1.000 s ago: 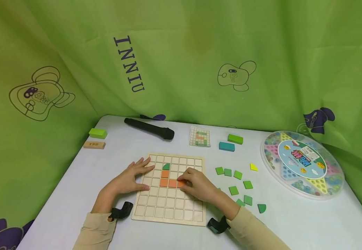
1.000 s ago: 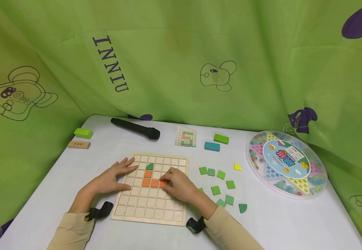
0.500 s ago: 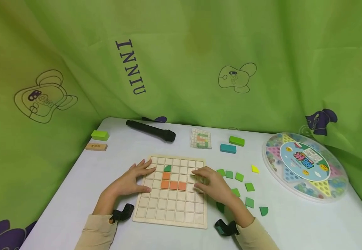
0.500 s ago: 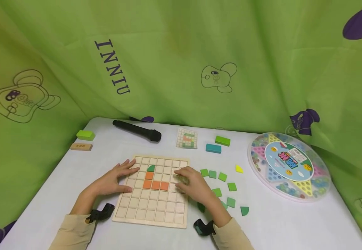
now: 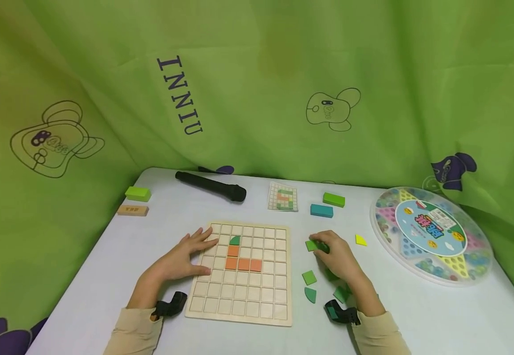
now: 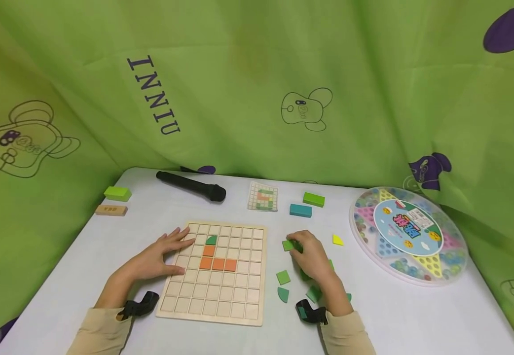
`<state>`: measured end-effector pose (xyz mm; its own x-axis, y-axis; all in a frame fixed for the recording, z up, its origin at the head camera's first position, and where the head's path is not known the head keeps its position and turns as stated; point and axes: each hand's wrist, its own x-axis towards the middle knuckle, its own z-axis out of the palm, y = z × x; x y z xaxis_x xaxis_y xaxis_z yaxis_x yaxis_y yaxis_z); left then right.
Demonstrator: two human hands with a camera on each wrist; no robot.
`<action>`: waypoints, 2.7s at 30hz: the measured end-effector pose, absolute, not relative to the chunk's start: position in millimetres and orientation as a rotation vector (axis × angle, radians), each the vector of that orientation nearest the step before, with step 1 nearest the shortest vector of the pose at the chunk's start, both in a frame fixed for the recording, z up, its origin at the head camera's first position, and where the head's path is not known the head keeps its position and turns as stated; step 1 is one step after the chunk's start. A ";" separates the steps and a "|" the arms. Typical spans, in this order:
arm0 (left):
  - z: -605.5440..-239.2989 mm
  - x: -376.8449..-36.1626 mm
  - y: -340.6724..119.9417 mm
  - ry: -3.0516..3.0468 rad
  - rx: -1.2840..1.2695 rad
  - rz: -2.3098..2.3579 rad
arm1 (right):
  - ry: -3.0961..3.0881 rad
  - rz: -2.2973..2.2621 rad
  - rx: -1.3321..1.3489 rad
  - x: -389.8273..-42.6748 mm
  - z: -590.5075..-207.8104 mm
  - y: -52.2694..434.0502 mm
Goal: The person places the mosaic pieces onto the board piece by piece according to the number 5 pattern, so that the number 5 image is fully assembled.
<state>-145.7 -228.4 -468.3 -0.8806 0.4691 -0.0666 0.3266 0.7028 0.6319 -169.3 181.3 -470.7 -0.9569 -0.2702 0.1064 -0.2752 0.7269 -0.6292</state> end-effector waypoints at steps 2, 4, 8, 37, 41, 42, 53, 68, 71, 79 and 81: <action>-468.4 -145.2 -228.8 2.688 0.639 0.943 | -2.915 1.036 0.459 -169.8 -471.8 180.8; -468.3 -144.7 -229.2 2.690 0.639 0.946 | -2.912 1.016 0.457 -170.1 -471.9 179.7; -467.7 -144.1 -229.7 2.692 0.634 0.946 | -2.897 0.996 0.464 -169.7 -469.2 177.3; -463.3 -142.3 -228.4 2.682 0.655 0.957 | -2.957 1.345 0.875 -197.7 -450.5 58.9; -463.8 -142.8 -228.1 2.676 0.652 0.955 | -2.978 1.277 0.917 -200.3 -454.4 48.0; -463.9 -142.8 -228.2 2.675 0.653 0.956 | -2.983 1.259 0.921 -200.5 -454.9 46.1; -463.5 -144.7 -228.7 2.679 0.650 0.960 | -3.019 1.133 0.953 -201.4 -453.5 37.2; -466.6 -143.5 -228.5 2.690 0.657 0.952 | -2.893 1.338 0.741 -180.7 -443.6 87.0; -466.9 -143.5 -228.3 2.687 0.654 0.952 | -2.859 1.300 0.684 -175.5 -442.2 109.0; -467.5 -144.2 -226.4 2.693 0.673 0.952 | -2.847 1.241 0.487 -163.8 -450.1 174.2; -468.0 -144.9 -225.8 2.690 0.674 0.945 | -2.869 1.239 0.430 -161.6 -453.3 189.2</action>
